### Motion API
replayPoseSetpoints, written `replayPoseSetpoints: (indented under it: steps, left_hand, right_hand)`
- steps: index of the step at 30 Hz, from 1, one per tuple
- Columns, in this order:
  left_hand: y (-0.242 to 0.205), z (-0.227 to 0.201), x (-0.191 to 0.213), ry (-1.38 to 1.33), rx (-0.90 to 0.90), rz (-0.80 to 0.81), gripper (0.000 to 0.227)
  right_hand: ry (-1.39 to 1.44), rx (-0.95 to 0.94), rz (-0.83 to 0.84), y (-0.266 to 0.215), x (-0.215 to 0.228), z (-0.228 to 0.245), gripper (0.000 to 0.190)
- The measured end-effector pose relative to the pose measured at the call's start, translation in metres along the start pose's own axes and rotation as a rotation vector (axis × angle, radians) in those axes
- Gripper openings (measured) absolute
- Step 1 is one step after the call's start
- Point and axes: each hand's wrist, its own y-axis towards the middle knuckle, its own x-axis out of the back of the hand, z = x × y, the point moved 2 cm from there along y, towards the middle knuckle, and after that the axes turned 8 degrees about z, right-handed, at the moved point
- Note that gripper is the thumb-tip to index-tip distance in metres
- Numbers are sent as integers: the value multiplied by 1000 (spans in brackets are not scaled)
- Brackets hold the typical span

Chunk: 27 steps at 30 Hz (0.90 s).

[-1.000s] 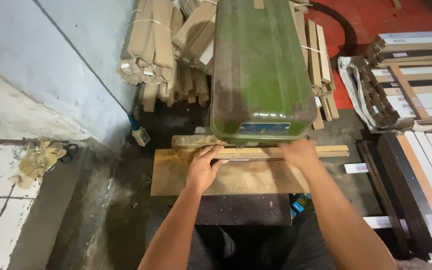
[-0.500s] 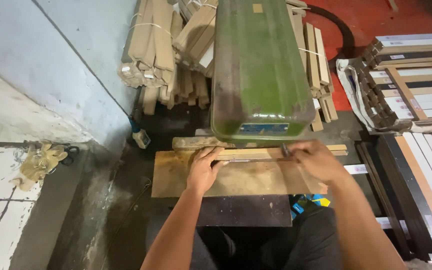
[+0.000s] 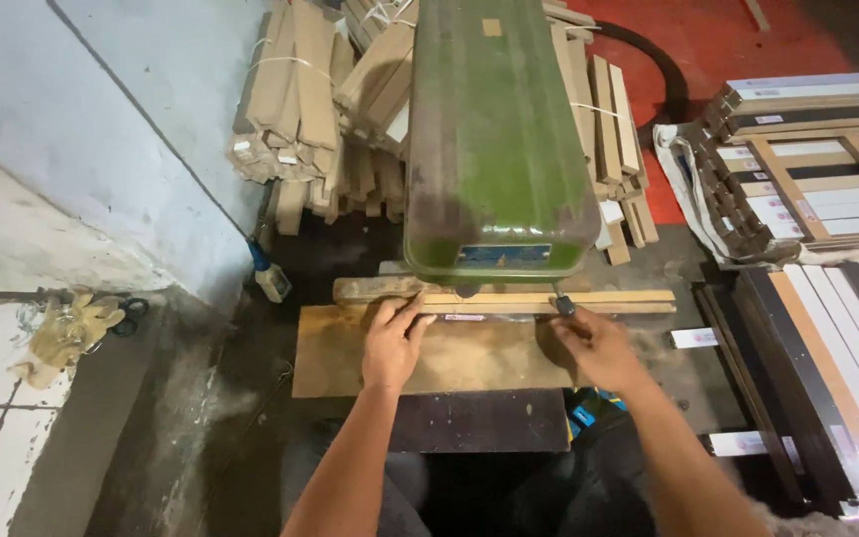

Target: Aligning and processing long rectangular strips using an industrial machine in a warehouse setting.

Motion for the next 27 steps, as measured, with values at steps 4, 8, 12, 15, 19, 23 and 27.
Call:
replayPoseSetpoints:
  steps: [4, 8, 12, 15, 19, 23, 27]
  left_hand:
    - [5, -11, 10, -62, 19, 26, 33]
    - [4, -13, 13, -88, 40, 49, 30]
    - [2, -6, 11, -96, 94, 53, 30]
    - [5, -10, 13, -137, 70, 53, 29]
    - [4, -2, 5, -162, 25, 27, 30]
    - [4, -4, 6, -118, 26, 13, 30]
    - [5, -2, 4, -96, 4, -20, 27]
  right_hand:
    - [30, -5, -34, -14, 3, 41, 32]
    - [-55, -6, -17, -24, 6, 60, 32]
    - [-108, -93, -31, -17, 21, 28, 39]
    - [217, 5, -42, -63, 28, 119, 45]
    - [155, 66, 15, -61, 40, 130, 45]
    - [-57, 91, 29, -51, 36, 138, 36]
    - [-307, 134, -106, 24, 15, 59, 46]
